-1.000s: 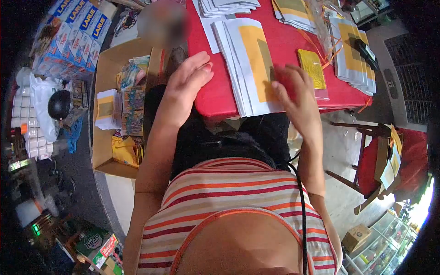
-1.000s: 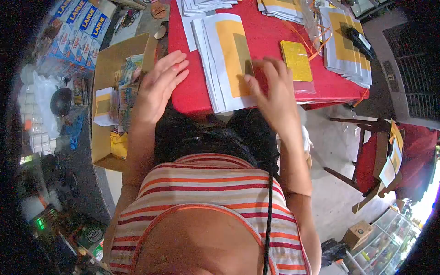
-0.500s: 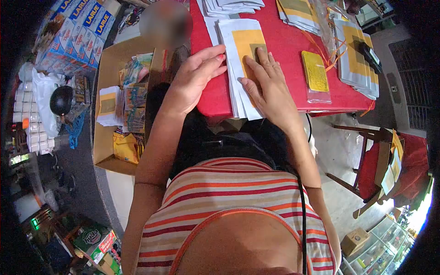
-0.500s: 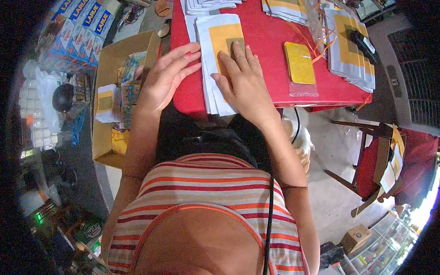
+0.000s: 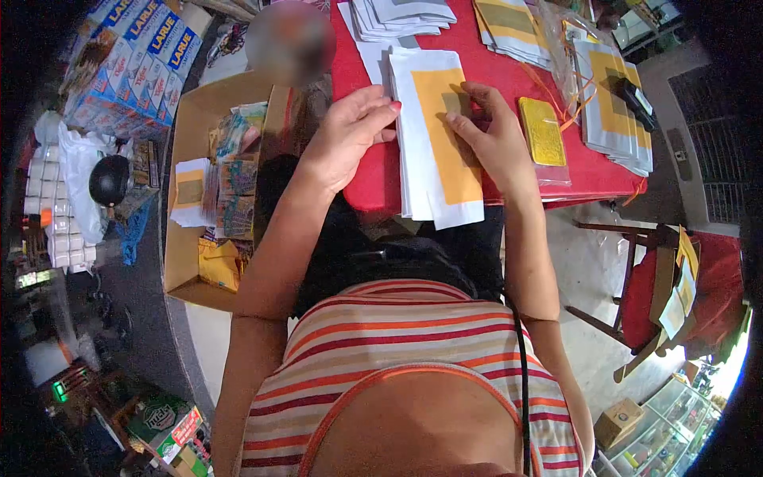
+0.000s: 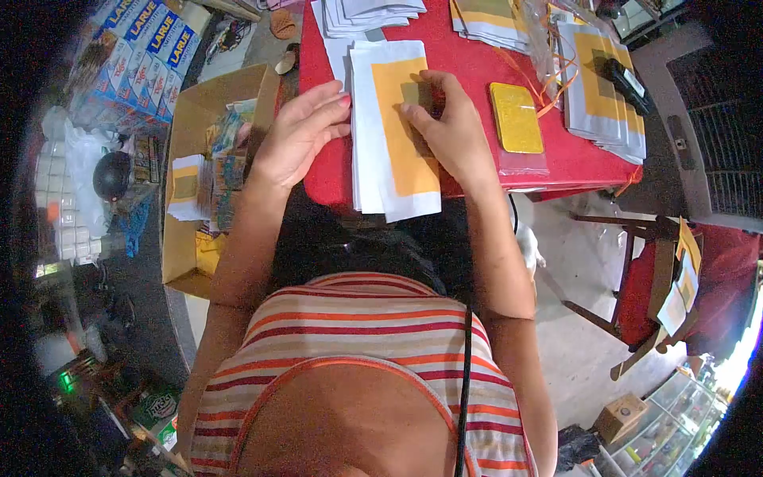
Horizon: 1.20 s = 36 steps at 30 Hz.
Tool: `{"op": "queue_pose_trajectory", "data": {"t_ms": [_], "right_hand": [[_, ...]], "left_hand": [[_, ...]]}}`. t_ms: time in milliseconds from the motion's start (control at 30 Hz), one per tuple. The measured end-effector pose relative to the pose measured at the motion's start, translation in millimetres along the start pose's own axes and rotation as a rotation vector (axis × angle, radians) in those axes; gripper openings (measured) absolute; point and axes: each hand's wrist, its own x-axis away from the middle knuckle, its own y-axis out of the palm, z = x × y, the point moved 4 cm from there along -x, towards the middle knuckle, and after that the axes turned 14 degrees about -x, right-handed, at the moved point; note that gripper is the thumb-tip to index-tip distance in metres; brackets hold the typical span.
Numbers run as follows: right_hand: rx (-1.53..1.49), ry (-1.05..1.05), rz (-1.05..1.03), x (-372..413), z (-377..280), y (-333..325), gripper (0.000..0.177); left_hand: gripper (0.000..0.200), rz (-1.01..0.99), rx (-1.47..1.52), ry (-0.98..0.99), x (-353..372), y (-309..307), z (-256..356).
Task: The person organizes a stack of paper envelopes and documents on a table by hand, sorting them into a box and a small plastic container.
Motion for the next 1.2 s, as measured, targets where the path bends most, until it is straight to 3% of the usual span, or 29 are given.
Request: {"op": "queue_pose_trajectory", "data": {"t_ms": [67,200,300,600,800,900,967,1133,1200], "right_hand": [[-0.027,-0.088,-0.018,1,1,4,0.042],[-0.155,-0.232,-0.015,6,4,11,0.037],[-0.386,-0.167,0.007,13,-1,18,0.045],[-0.373,-0.338,0.065,10,-22,27,0.060],[-0.434,-0.628,-0.003,7,-75,24,0.069],[-0.400,-0.563,-0.069,12,-82,21,0.069],[-0.383,-0.455,-0.122,8,-72,22,0.068],[-0.312,-0.508,-0.167,8,-76,25,0.072],[-0.337,-0.760,-0.113,9,-100,22,0.077]], "left_hand": [[0.041,-0.040,-0.015,0.071,2,2,0],[0.037,-0.019,-0.006,0.152,2,7,-2],[0.042,0.172,-0.207,0.256,6,15,3],[0.053,0.178,-0.048,0.453,15,34,24],[0.036,0.146,-0.374,0.638,19,24,70],[0.038,0.184,-0.537,0.813,29,26,78],[0.039,0.205,-0.593,0.809,33,26,70],[0.042,0.186,-0.522,0.737,29,21,55],[0.042,0.175,-0.545,0.730,29,20,56]]}}
